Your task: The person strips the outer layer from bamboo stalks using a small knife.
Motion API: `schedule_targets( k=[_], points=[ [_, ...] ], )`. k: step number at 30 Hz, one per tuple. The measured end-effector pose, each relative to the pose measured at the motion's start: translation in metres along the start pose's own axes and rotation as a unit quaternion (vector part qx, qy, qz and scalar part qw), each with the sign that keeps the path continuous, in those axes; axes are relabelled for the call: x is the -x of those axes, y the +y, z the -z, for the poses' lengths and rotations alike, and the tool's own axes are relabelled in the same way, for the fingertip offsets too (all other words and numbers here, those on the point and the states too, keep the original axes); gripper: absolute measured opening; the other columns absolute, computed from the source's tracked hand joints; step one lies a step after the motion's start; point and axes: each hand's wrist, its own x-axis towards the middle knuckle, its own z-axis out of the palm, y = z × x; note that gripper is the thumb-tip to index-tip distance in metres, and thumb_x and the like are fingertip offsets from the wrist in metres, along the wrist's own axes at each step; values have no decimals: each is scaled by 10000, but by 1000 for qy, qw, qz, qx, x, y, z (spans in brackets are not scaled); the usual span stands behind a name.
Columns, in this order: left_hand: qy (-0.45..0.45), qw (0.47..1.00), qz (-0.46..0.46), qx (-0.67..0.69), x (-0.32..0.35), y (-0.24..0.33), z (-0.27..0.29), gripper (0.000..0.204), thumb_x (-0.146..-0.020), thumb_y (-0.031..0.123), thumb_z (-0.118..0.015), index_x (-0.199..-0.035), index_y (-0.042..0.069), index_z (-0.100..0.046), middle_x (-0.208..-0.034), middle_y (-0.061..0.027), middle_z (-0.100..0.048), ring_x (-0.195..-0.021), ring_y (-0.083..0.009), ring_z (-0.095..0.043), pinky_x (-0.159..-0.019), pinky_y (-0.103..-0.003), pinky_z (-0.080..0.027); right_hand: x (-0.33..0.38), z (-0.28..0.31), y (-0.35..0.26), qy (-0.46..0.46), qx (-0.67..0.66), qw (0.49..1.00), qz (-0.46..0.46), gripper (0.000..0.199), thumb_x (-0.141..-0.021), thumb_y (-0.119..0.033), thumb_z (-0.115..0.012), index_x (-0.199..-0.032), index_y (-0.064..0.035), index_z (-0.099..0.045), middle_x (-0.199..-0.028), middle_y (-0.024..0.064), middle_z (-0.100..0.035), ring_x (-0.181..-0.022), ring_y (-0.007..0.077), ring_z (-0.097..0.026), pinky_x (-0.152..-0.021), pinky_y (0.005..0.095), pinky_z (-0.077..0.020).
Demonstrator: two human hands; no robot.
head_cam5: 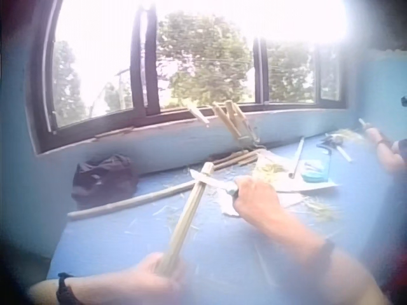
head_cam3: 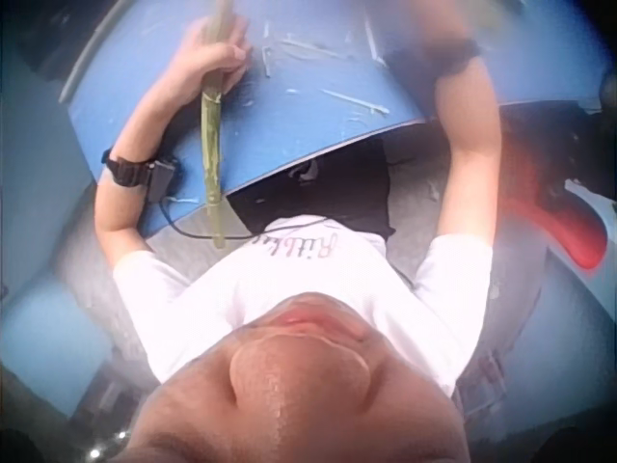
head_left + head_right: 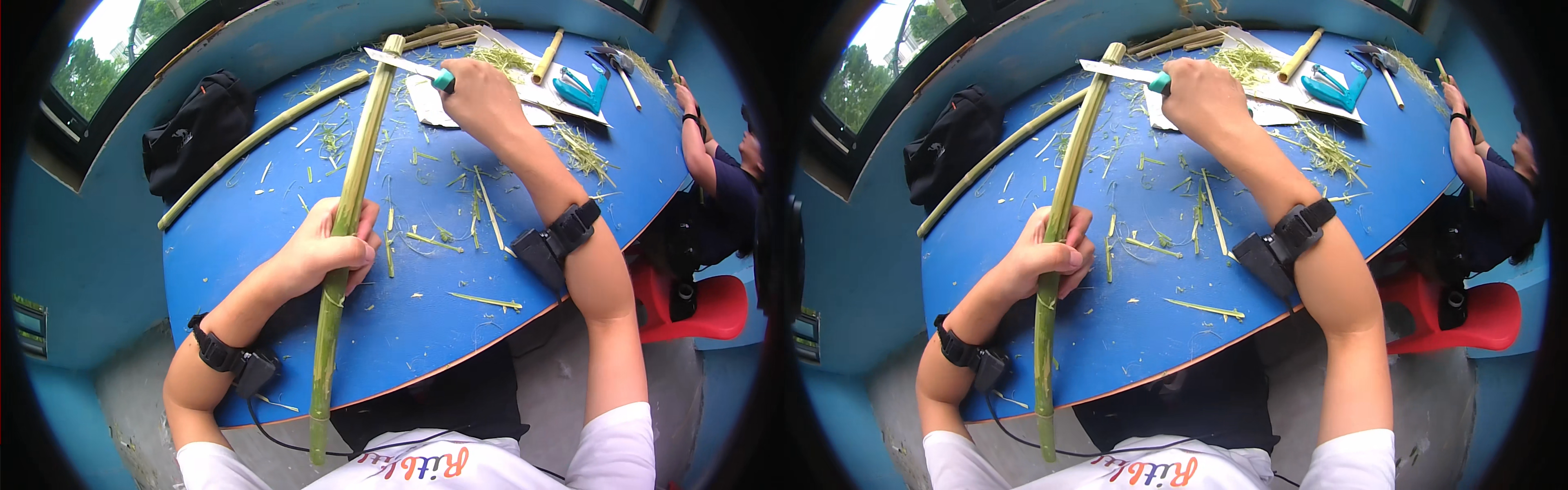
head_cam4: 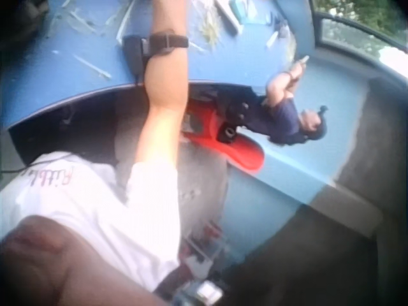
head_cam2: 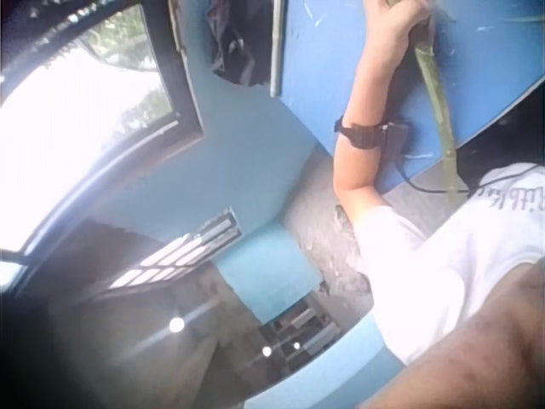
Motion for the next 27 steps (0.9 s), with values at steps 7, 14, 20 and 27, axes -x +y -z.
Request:
schedule_targets(
  k=[7,14,20,27],
  points=[
    [-11,998,-28,49,-4,-2,14,200,-719,96,-563,-692,81,-365,-507,-28,-395,-390,-113,-420,-360,-242,-313,3,15,-15,-102,-135,985,-23,164,-766,-165,-586,-811,-17,-639,-787,187,-632,-786,370,-610,-721,437,-473],
    [23,994,-53,96,-6,-3,11,226,-748,116,-568,-733,93,-344,-508,-3,-337,-407,-114,-385,-379,-234,-293,22,28,-51,-224,-167,958,60,156,-771,-163,-616,-787,-8,-635,-756,188,-626,-750,365,-608,-692,434,-471],
    [83,988,-74,103,-13,-5,4,290,-894,325,-558,-795,99,-407,-562,6,-360,-501,-114,-440,-475,-224,-352,28,34,-54,-257,-178,948,60,165,-778,-168,-630,-779,-3,-624,-751,191,-625,-743,363,-607,-684,434,-468],
    [142,979,-49,139,-18,-5,-1,355,-923,443,-492,-816,109,-437,-660,-14,-459,-650,-143,-551,-592,-251,-450,24,31,-42,-228,-149,960,59,189,-778,-175,-644,-793,12,-617,-739,200,-615,-733,373,-595,-679,434,-460]
  ],
)
